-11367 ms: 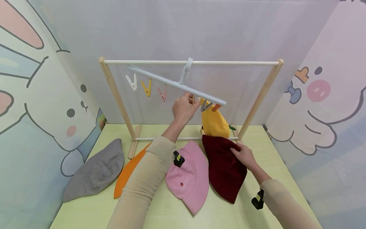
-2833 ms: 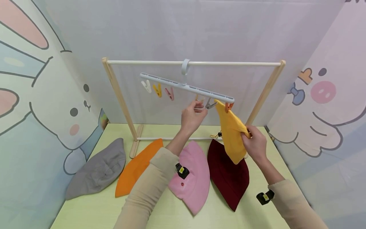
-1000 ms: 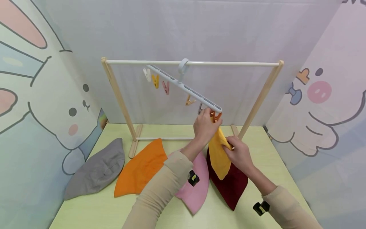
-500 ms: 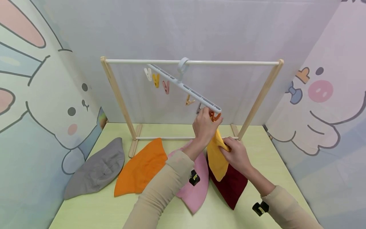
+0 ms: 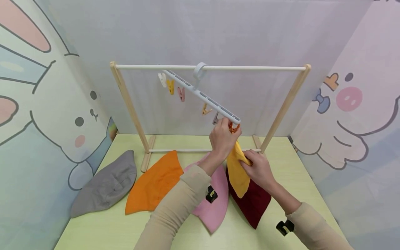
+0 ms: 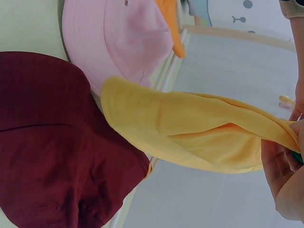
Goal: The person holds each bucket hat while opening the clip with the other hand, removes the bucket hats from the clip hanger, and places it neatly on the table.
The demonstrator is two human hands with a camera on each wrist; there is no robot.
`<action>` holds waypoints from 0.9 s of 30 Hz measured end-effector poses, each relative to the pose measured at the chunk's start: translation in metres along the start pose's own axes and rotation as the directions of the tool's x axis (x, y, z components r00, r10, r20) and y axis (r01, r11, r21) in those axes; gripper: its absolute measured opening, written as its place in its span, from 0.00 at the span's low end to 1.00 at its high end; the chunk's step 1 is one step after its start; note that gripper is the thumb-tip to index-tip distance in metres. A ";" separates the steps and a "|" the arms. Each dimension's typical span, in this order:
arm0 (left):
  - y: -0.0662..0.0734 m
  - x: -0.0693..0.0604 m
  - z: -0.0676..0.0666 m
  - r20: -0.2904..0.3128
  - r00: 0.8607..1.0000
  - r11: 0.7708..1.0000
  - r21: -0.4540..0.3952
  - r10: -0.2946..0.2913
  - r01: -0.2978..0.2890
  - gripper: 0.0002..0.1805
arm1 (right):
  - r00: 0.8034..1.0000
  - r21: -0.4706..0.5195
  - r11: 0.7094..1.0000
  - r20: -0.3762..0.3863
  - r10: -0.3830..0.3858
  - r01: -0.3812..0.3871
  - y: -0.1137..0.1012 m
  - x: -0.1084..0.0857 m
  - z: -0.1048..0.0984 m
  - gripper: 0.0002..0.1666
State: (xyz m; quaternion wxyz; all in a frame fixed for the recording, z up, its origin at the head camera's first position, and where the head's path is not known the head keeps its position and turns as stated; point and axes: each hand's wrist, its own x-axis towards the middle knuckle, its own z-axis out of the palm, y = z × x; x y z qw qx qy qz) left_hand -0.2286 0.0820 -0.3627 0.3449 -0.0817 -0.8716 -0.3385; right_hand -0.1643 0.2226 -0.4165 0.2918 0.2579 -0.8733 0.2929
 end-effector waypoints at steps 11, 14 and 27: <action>-0.002 0.002 -0.003 -0.002 0.998 0.998 -0.001 0.063 -0.063 0.11 | 1.000 -0.015 1.000 -0.005 0.012 -0.012 0.002 0.000 -0.001 0.13; -0.003 0.003 -0.003 0.003 0.997 0.997 0.001 0.071 -0.071 0.11 | 1.000 -0.016 1.000 -0.005 0.020 -0.020 0.002 0.000 -0.002 0.13; -0.005 0.009 -0.010 0.061 0.996 0.997 -0.026 0.070 -0.069 0.08 | 1.000 -0.009 1.000 -0.025 0.016 -0.016 0.004 0.000 -0.006 0.12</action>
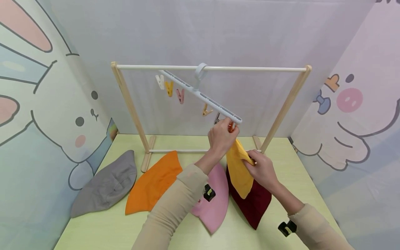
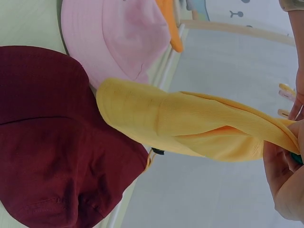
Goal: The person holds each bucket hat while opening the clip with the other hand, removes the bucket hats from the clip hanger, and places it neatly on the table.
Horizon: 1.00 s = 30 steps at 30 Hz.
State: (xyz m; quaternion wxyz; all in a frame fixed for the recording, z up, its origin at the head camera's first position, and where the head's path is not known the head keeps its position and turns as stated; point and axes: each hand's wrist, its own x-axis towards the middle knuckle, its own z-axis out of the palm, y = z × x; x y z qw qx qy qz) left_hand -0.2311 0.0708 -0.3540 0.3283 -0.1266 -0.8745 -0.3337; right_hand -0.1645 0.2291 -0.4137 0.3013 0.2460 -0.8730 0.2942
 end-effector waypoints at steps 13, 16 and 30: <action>0.000 0.003 -0.006 0.102 0.992 0.996 -0.035 -0.080 0.084 0.05 | 1.000 0.011 1.000 0.001 0.016 -0.016 0.003 -0.005 -0.001 0.14; 0.000 0.004 -0.006 0.115 0.989 0.993 -0.059 -0.097 0.105 0.04 | 1.000 0.014 1.000 -0.003 0.015 -0.015 0.004 -0.006 -0.001 0.15; 0.004 0.004 -0.007 0.105 0.989 0.983 -0.141 -0.103 0.117 0.04 | 0.999 0.018 0.999 -0.004 0.047 -0.047 0.004 -0.009 -0.006 0.15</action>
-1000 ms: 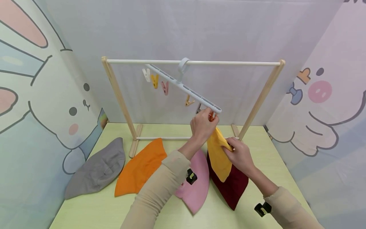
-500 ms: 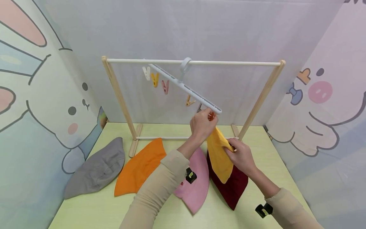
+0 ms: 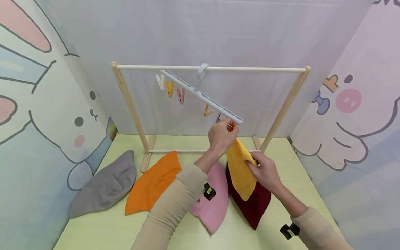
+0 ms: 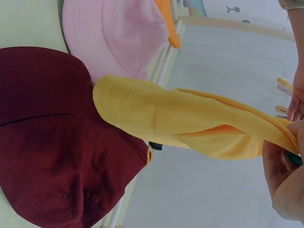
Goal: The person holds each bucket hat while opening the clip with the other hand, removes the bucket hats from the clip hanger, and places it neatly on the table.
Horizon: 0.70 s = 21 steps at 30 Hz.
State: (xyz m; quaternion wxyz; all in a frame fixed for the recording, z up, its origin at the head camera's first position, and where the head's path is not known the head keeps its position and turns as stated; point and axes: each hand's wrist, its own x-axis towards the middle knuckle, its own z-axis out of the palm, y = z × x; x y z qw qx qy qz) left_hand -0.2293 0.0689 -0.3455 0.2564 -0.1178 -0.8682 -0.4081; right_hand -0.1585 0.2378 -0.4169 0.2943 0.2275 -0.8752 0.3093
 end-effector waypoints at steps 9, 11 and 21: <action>0.002 0.000 0.001 0.003 1.000 1.000 -0.015 -0.010 0.010 0.05 | 1.000 -0.009 1.000 0.006 0.019 -0.019 -0.002 -0.002 -0.003 0.15; 0.003 0.000 0.001 0.000 1.000 1.000 -0.024 -0.008 0.008 0.05 | 1.000 -0.009 1.000 0.007 0.029 -0.028 -0.003 -0.003 -0.003 0.14; 0.005 0.001 0.001 0.004 1.000 0.998 -0.067 -0.018 0.018 0.06 | 0.999 -0.005 1.000 0.008 0.031 -0.031 0.000 -0.006 -0.005 0.14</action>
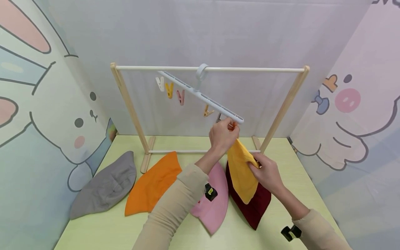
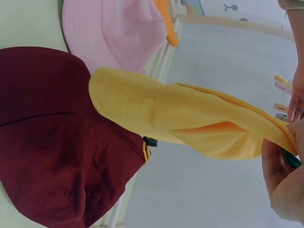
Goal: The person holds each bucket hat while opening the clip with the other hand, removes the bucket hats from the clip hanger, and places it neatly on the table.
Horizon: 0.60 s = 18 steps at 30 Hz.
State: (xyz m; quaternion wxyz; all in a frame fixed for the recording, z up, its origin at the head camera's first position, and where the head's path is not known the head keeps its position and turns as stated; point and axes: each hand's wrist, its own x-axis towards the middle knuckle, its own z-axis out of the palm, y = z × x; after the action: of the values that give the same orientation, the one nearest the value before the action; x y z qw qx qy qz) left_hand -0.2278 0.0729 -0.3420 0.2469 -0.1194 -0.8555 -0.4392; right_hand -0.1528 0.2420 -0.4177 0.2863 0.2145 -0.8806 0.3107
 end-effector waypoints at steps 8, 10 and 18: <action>0.002 0.001 -0.001 0.007 0.999 0.998 -0.042 -0.035 0.036 0.07 | 0.999 -0.019 0.999 0.009 0.033 -0.032 0.007 -0.003 -0.002 0.12; 0.002 0.000 -0.001 0.003 1.000 0.999 -0.026 -0.030 0.030 0.07 | 0.999 -0.022 0.999 0.001 0.037 -0.037 0.008 -0.003 -0.004 0.13; 0.002 -0.001 0.001 0.000 1.000 1.000 -0.006 -0.020 0.020 0.05 | 0.999 -0.080 0.996 -0.032 0.042 -0.045 0.014 -0.001 -0.011 0.14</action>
State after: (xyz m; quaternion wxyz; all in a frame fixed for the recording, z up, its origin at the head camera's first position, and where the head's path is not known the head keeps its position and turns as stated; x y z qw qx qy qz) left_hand -0.2268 0.0744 -0.3415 0.2423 -0.1116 -0.8553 -0.4442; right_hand -0.1559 0.2590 -0.4169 0.3014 0.1787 -0.8924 0.2842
